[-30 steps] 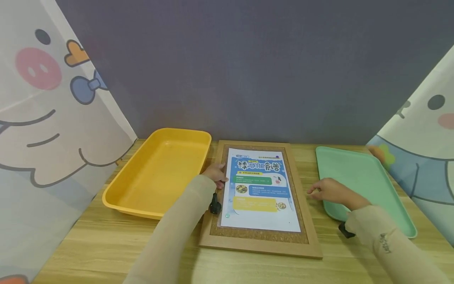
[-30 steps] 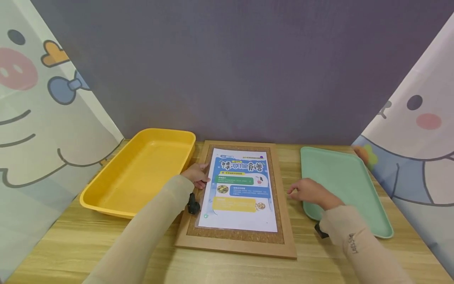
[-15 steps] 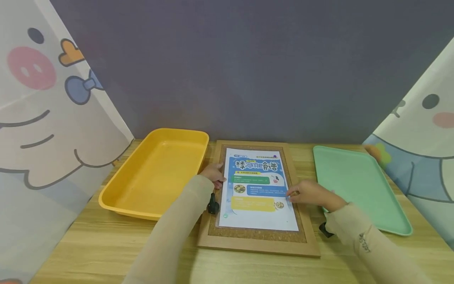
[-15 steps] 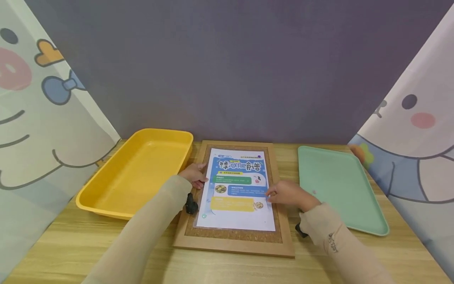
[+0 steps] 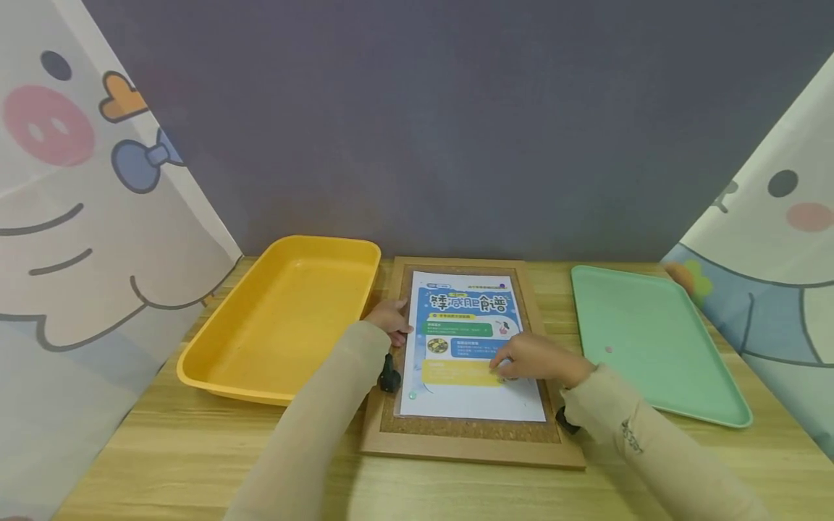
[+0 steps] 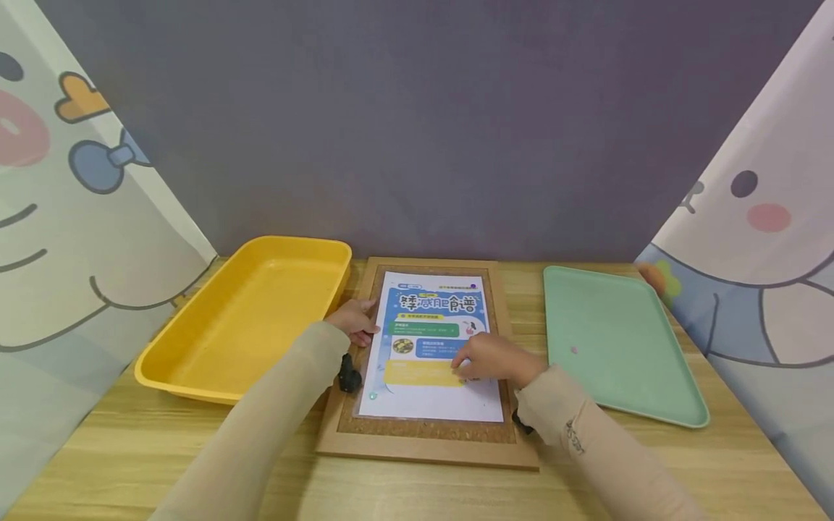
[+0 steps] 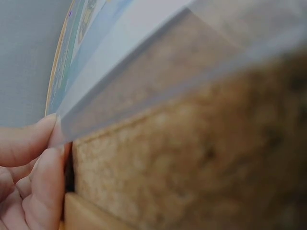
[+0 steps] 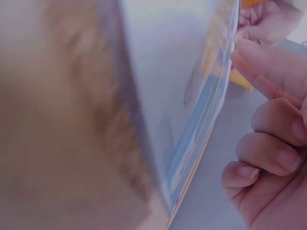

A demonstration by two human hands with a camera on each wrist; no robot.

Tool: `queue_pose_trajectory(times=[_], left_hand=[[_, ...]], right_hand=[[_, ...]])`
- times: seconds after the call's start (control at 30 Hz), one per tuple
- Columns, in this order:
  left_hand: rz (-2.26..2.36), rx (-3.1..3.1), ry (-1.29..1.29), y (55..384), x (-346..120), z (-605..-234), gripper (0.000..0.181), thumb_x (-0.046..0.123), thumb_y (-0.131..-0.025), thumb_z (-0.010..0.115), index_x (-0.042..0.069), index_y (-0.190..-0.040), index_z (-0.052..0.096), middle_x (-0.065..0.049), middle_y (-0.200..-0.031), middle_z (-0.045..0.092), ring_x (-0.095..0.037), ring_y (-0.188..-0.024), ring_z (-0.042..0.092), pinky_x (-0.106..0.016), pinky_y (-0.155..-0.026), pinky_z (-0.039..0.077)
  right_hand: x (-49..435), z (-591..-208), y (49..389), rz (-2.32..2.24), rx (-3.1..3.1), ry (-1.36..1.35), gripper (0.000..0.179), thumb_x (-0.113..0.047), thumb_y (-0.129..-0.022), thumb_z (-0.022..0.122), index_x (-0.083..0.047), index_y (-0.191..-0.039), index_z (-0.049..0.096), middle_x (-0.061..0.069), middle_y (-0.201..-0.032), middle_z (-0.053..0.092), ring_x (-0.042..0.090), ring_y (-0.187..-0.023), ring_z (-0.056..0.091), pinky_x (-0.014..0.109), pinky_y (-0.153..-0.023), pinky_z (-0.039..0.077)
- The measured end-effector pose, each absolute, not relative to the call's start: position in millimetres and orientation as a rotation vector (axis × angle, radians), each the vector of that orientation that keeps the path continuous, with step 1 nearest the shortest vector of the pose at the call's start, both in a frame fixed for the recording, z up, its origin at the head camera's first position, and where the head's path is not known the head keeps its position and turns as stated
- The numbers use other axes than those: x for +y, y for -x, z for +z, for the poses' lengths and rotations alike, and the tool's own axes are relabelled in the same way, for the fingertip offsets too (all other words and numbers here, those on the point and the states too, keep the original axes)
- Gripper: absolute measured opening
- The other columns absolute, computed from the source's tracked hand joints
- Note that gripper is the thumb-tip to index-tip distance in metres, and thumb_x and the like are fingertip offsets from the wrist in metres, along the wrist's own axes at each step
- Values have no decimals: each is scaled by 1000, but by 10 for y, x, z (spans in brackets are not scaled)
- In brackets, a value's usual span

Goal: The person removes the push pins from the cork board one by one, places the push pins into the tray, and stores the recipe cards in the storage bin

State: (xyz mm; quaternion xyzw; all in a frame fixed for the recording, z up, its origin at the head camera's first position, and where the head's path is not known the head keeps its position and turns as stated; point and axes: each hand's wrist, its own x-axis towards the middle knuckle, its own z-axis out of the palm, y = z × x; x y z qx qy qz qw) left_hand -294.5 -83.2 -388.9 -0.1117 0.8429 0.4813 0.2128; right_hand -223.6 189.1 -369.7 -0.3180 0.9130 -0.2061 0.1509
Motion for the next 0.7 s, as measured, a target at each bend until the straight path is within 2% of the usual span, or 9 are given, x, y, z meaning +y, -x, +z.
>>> queue_pose_trajectory(times=[0.07, 0.17, 0.27, 0.33, 0.43, 0.53, 0.57, 0.63, 0.7], left_hand=[[1331, 2345, 300, 2943, -838, -3882, 76, -1, -87, 68, 19, -151, 32, -17, -96, 62, -17, -53, 53, -24, -49, 50], [1326, 2348, 278, 2935, -842, -3874, 76, -1, -87, 68, 17, -151, 31, -17, -95, 62, -16, -51, 51, -23, -48, 49], [1330, 2343, 274, 2935, -841, -3874, 76, -2, -86, 68, 16, -151, 31, -17, -100, 62, -16, -50, 51, -23, -47, 49], [1328, 2344, 278, 2939, -841, -3881, 76, -1, -86, 68, 16, -151, 31, -18, -105, 62, -16, -51, 51, -23, -47, 49], [1305, 2359, 267, 2945, -846, -3886, 76, 0, -87, 68, 17, -151, 31, -19, -113, 61, -16, -53, 53, -23, -48, 50], [1281, 2378, 237, 2952, -851, -3893, 76, 0, -87, 67, 17, -151, 29, -20, -121, 59, -16, -53, 54, -23, -49, 51], [1275, 2383, 231, 2952, -851, -3891, 76, 1, -88, 67, 17, -151, 29, -20, -123, 58, -16, -54, 55, -24, -50, 51], [1276, 2382, 233, 2953, -851, -3888, 76, 1, -88, 67, 17, -151, 29, -20, -125, 57, -16, -54, 55, -24, -52, 52], [1275, 2384, 237, 2951, -847, -3878, 76, 0, -87, 67, 16, -151, 29, -19, -127, 56, -17, -55, 56, -26, -54, 54]], right_hand=[[1829, -3705, 2238, -572, 2621, 951, 12, -8, -86, 68, -6, -93, 77, -8, -67, 64, 2, -50, 39, 24, -54, 42], [1737, -3708, 2241, -521, 2631, 1005, 12, -8, -85, 69, -8, -93, 78, -12, -56, 57, 2, -47, 36, 40, -83, 50], [1647, -3701, 2239, -485, 2634, 1024, 12, -9, -85, 69, -9, -93, 78, -13, -56, 56, 1, -47, 37, 59, -106, 27], [1593, -3700, 2236, -489, 2624, 1034, 13, -10, -86, 68, -9, -94, 78, -10, -58, 58, 2, -46, 37, 64, -106, 23], [1511, -3716, 2236, -494, 2598, 1067, 14, -10, -85, 69, -8, -96, 77, -4, -73, 69, 2, -51, 46, 52, -99, 41], [1425, -3736, 2243, -487, 2571, 1116, 13, -10, -86, 69, -8, -96, 77, 1, -88, 72, 8, -68, 62, 38, -86, 52], [1395, -3742, 2246, -480, 2566, 1132, 13, -11, -85, 69, -9, -96, 77, 0, -95, 72, 9, -77, 64, 34, -80, 53], [1334, -3742, 2249, -478, 2558, 1171, 13, -11, -86, 69, -9, -96, 77, 0, -96, 72, 11, -86, 66, 32, -81, 53], [1274, -3729, 2245, -480, 2546, 1193, 12, -10, -86, 69, -8, -95, 77, 0, -95, 72, 8, -81, 64, 30, -79, 53]])
